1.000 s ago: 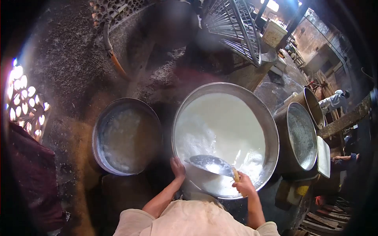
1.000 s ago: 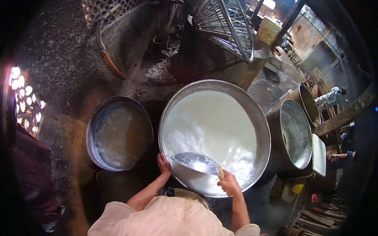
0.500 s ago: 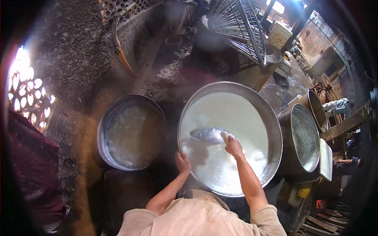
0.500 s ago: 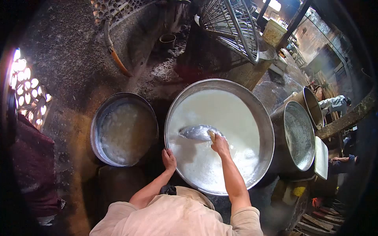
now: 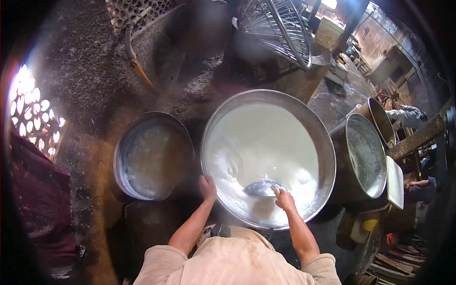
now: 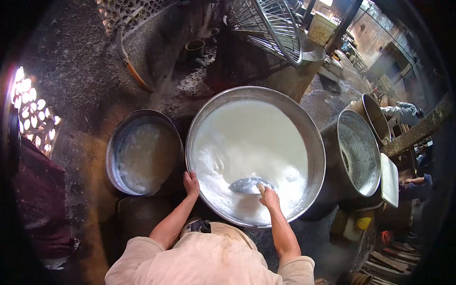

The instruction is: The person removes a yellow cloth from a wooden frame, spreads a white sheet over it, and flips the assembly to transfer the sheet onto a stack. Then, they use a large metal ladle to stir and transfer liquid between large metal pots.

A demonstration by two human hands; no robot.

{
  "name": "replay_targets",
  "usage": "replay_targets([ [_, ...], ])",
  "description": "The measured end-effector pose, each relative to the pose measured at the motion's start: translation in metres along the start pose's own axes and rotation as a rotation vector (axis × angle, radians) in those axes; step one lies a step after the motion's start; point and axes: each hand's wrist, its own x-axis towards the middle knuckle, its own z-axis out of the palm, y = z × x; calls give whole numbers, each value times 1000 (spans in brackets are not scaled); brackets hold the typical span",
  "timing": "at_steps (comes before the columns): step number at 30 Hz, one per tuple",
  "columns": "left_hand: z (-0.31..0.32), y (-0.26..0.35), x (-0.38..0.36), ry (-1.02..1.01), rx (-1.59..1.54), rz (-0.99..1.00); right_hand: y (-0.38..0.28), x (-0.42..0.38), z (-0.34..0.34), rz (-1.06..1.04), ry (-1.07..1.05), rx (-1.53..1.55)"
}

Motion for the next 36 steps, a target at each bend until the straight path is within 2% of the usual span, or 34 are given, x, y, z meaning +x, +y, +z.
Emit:
replay_targets([
  [6, -4, 8, -2, 49, 2, 51, 68, -42, -3, 50, 7, 56],
  [10, -4, 10, -1, 72, 17, 68, 101, -74, -46, 63, -42, 33],
  [13, -5, 11, 0, 73, 13, 76, 127, -89, -80, 4, 44, 48],
  [14, -5, 8, 1, 77, 16, 74, 137, -92, -90, -107, 135, -7],
  [15, -4, 6, 1, 81, 27, 74, 147, -95, -100, -89, 144, 37],
  [16, -3, 5, 2, 85, 37, 74, 144, -101, -120, -71, 154, 82],
  [18, -9, 15, 0, 67, 51, 39, 121, -113, -174, 37, 27, 253],
  [20, -10, 16, 1, 47, 63, 5, 127, -106, -194, 54, 48, 294],
  [22, -8, 10, 3, 54, 78, 38, 113, -97, -202, 29, 223, 423],
  [24, -9, 14, 3, 52, 103, 30, 137, -50, -165, 65, 421, 431],
  [25, -10, 14, 3, 47, 126, 20, 142, -25, -142, 6, 626, 348],
  [26, -8, 10, 3, 45, 128, 23, 144, -5, -129, 131, 566, 277],
  [28, -1, 0, 6, 127, 129, 64, 159, 38, -96, 163, 527, 259],
  [30, -8, 10, 3, 106, 117, 63, 122, 22, -103, 210, 351, 517],
  [36, -8, 14, 1, 65, 85, 37, 100, 18, -41, 162, 200, 674],
])
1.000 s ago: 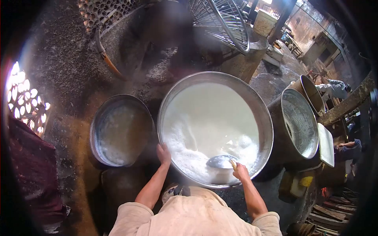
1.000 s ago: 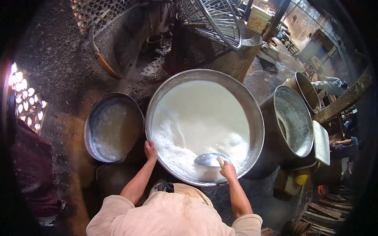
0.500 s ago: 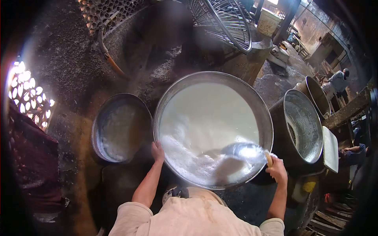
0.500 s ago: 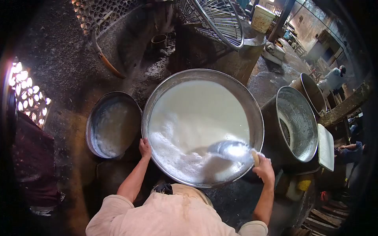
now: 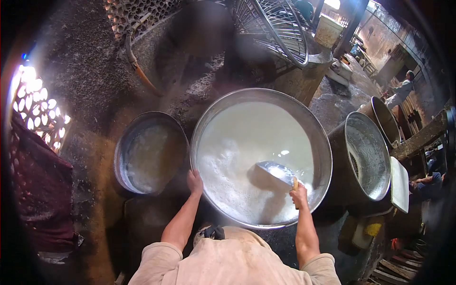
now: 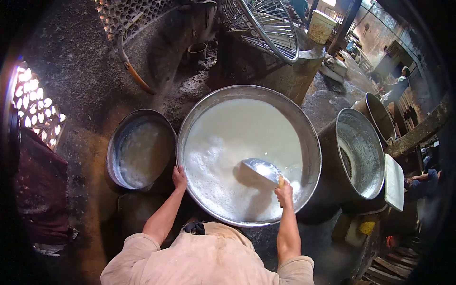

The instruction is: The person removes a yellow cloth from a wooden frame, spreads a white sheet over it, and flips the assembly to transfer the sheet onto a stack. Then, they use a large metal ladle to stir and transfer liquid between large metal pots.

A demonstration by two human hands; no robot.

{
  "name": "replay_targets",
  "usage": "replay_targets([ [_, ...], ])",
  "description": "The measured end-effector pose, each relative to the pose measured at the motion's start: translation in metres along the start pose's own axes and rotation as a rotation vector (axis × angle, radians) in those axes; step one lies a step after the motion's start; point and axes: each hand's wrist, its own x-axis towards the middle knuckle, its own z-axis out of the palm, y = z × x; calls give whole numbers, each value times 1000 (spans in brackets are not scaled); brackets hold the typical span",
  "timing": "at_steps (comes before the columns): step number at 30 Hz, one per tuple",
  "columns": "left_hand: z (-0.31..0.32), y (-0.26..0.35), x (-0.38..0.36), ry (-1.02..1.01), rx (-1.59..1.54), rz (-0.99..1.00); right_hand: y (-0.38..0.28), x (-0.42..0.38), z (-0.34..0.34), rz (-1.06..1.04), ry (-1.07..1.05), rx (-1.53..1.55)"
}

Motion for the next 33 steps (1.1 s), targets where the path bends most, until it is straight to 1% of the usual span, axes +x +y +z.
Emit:
replay_targets([
  [3, 2, -3, -1, 9, -44, 5, 10, -15, 30, 3, -55, 10],
  [6, 5, -8, 0, -42, -19, -23, 11, -31, 57, 18, -86, -42],
  [8, 10, -12, -1, 18, -48, -6, 8, -45, 73, -5, -84, -47],
  [9, 10, -12, -1, 12, -50, -7, 8, -51, 80, 15, -101, -44],
  [11, 4, -6, -2, -63, -108, -49, -2, -69, 91, 53, -132, -44],
  [12, 4, -4, -3, -68, -111, -51, -7, -78, 95, 30, -150, -63],
  [14, 4, -5, -4, -46, -104, -43, -21, -95, 102, 83, -190, -51],
  [16, 3, -3, -5, -51, -134, -49, -31, -109, 107, 91, -211, -80],
  [18, 3, 0, -7, -52, -164, -59, -40, -120, 106, 99, -234, -111],
  [20, 8, -3, -9, 62, -218, 11, -57, -131, 101, 88, -271, -104],
  [21, 10, -4, -10, 74, -211, 3, -69, -136, 92, 96, -291, -80],
  [24, 10, -3, -12, 64, -269, -40, -85, -131, 70, 76, -313, -76],
  [25, 0, 7, -12, 1, -303, -69, -104, -132, 59, 75, -326, -75],
  [26, 0, 8, -12, 10, -308, -78, -129, -129, 46, 74, -339, -74],
  [28, -2, 9, -11, -48, -387, -103, -163, -116, 31, 23, -362, -48],
  [29, 5, 0, -13, -16, -303, -65, -189, -111, 29, -28, -347, -138],
  [30, 3, 1, -13, -11, -304, -70, -215, -104, 30, -79, -330, -227],
  [32, -1, 5, -13, -59, -352, -20, -226, -71, 54, -319, -168, -307],
  [33, 3, 4, -14, 9, -314, 23, -225, -50, 73, -456, -50, -344],
])
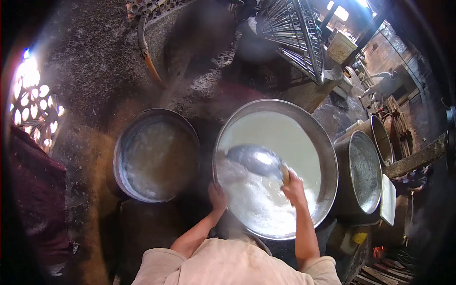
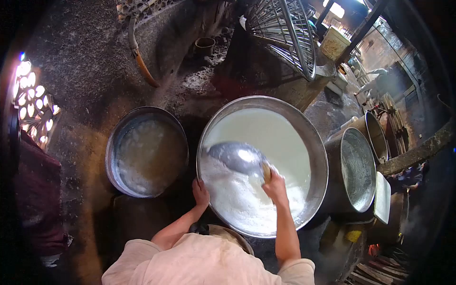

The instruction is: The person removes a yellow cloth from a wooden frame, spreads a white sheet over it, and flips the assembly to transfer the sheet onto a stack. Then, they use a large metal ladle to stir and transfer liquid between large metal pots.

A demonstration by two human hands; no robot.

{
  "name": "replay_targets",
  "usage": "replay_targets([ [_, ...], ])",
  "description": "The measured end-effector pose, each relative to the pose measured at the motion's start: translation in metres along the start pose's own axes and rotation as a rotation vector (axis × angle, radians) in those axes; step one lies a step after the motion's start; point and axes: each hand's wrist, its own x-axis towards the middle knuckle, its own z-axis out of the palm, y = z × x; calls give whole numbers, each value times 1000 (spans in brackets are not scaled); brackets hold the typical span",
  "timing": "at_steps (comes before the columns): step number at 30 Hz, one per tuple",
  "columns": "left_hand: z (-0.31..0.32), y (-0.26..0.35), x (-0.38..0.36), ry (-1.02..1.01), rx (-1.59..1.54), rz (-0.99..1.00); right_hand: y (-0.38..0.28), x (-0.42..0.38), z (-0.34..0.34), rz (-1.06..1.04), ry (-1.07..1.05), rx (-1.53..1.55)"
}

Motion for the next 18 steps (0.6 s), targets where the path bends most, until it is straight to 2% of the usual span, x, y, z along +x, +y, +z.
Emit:
replay_targets([
  [1, 1, -5, -1, 0, 0, -1, 7, 21, 20, -115, 126, -67],
  [3, 1, -11, 1, -77, 67, -37, 20, 57, 50, -54, 57, -149],
  [6, 2, -6, 4, -15, 132, -8, 29, 67, 66, -5, -60, -189],
  [7, 1, -3, 5, -12, 131, -4, 27, 64, 64, -8, -58, -187],
  [9, -1, 4, 3, -29, 175, -22, 27, 48, 61, 261, -228, -107],
  [13, -2, 13, 5, 0, 136, -25, 93, 25, 88, 111, -193, -220],
  [18, -1, 6, 6, 6, 205, -43, 130, -22, 85, 187, -224, -217],
])
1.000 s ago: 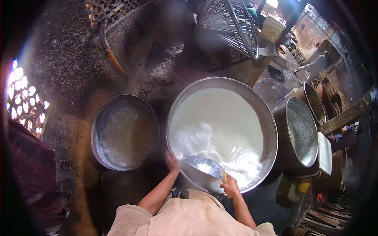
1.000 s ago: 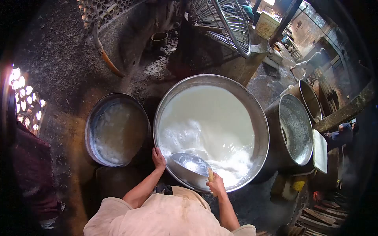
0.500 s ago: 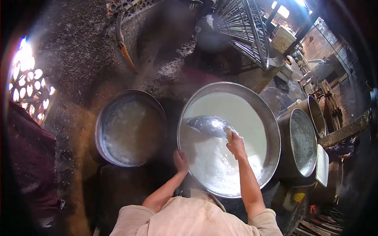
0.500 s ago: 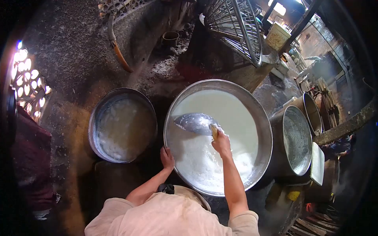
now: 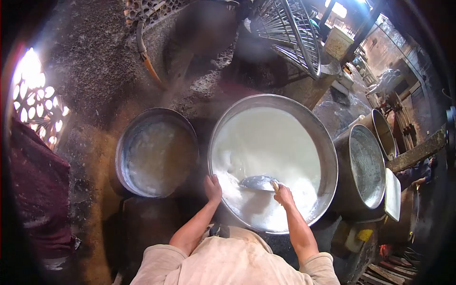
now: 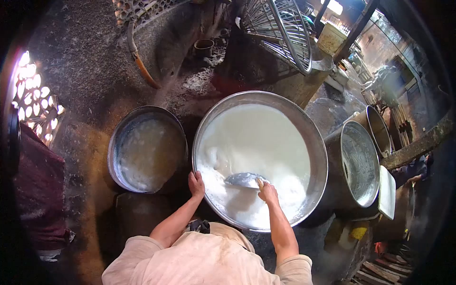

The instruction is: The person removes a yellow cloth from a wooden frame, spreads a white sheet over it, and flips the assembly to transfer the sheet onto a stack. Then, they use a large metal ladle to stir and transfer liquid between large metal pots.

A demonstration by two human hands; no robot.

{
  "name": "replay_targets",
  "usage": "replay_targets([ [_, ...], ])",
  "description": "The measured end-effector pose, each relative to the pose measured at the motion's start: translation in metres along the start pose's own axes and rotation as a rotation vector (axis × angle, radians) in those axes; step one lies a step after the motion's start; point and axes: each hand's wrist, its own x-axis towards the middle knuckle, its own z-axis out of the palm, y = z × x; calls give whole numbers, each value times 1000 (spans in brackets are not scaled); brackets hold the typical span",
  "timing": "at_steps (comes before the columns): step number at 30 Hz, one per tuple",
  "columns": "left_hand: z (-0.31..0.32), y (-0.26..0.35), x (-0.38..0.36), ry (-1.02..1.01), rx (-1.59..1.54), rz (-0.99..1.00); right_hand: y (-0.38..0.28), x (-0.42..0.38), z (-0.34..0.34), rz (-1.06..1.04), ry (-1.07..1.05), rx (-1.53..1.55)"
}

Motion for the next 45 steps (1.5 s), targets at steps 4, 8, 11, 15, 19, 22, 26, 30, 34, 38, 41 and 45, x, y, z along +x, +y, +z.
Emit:
replay_targets([
  [4, 0, -5, 3, -19, 11, 25, 29, -31, 0, 164, -129, 24],
  [8, 1, -10, 4, -47, 19, 34, 78, -63, 11, 53, 6, -1],
  [11, 1, -11, 6, -32, 34, 35, 110, -88, 3, -10, 82, -76],
  [15, 4, -15, 8, 32, 57, 63, 116, -129, -65, 173, -68, 59],
  [19, 1, -13, 9, 16, 76, 44, 152, -143, -110, 13, 33, 10],
  [22, 4, -21, 12, 32, 82, 43, 129, -158, -179, 111, -14, 226],
  [26, 2, -16, 12, 19, 136, 32, 132, -138, -212, 160, 112, 361],
  [30, 0, -11, 12, 26, 181, 32, 163, -56, -154, 20, 607, 185],
  [34, 1, -13, 14, 8, 148, 59, 161, -6, -116, 213, 428, 344],
  [38, 3, -15, 11, 37, 132, 73, 144, -9, -82, 238, 267, 516],
  [41, 2, -15, 10, 28, 126, 72, 134, -13, -51, 234, 183, 592],
  [45, 1, -8, 7, 11, 86, 46, 113, -31, -17, 239, 110, 594],
])
